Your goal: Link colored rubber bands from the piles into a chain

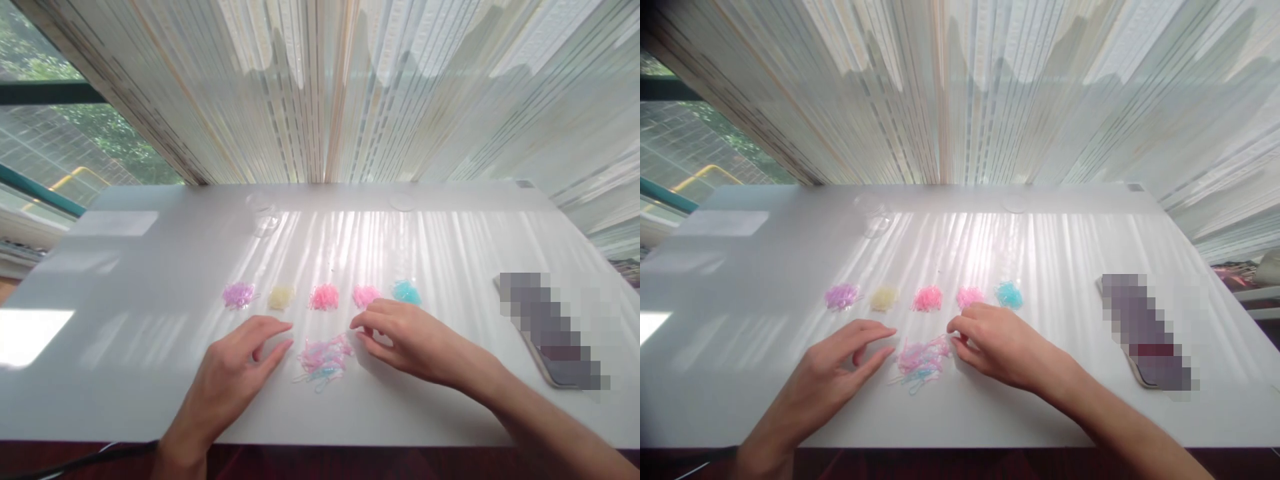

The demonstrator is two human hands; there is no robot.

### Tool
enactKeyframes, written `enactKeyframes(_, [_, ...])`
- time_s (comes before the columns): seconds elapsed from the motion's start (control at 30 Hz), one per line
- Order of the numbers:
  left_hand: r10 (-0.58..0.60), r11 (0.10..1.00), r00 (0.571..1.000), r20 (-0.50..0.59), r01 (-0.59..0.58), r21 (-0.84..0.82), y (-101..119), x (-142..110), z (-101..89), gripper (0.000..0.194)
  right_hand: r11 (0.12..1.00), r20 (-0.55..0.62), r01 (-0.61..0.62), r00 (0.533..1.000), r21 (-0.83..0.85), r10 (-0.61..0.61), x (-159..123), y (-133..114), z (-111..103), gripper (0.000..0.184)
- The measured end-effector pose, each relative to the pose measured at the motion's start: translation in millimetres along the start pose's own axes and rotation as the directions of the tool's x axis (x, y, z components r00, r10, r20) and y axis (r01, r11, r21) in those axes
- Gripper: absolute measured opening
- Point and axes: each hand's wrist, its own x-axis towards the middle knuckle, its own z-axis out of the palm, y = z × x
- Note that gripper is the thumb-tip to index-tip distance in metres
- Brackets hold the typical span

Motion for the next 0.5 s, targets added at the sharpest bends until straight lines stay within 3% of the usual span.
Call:
enactKeyframes(0.1, [0.037, 0.996, 0.995, 0.098, -0.028, -0.083, 15, 0, 13.5, 0.018, 0.999, 0.031, -0.015, 0.999, 0.045, 0.014, -2, -3, 8, 0.008])
enactKeyframes(0.23, [0.073, 0.996, 0.99, 0.117, -0.067, -0.053, 27, 3, 29.9, 0.026, 0.995, 0.005, 0.011, 1.0, 0.102, -0.012, -3, -3, 23, 0.013])
enactKeyframes(0.37, [0.069, 0.998, 0.988, 0.138, -0.067, -0.02, 27, 5, 38.3, 0.026, 0.994, -0.051, 0.075, 0.996, 0.076, -0.071, -3, -1, 35, 0.007])
enactKeyframes(0.5, [0.054, 0.996, 0.985, 0.161, -0.043, -0.073, 26, 6, 37.8, 0.019, 0.992, -0.101, 0.119, 0.988, 0.041, -0.114, -5, 0, 42, 0.017])
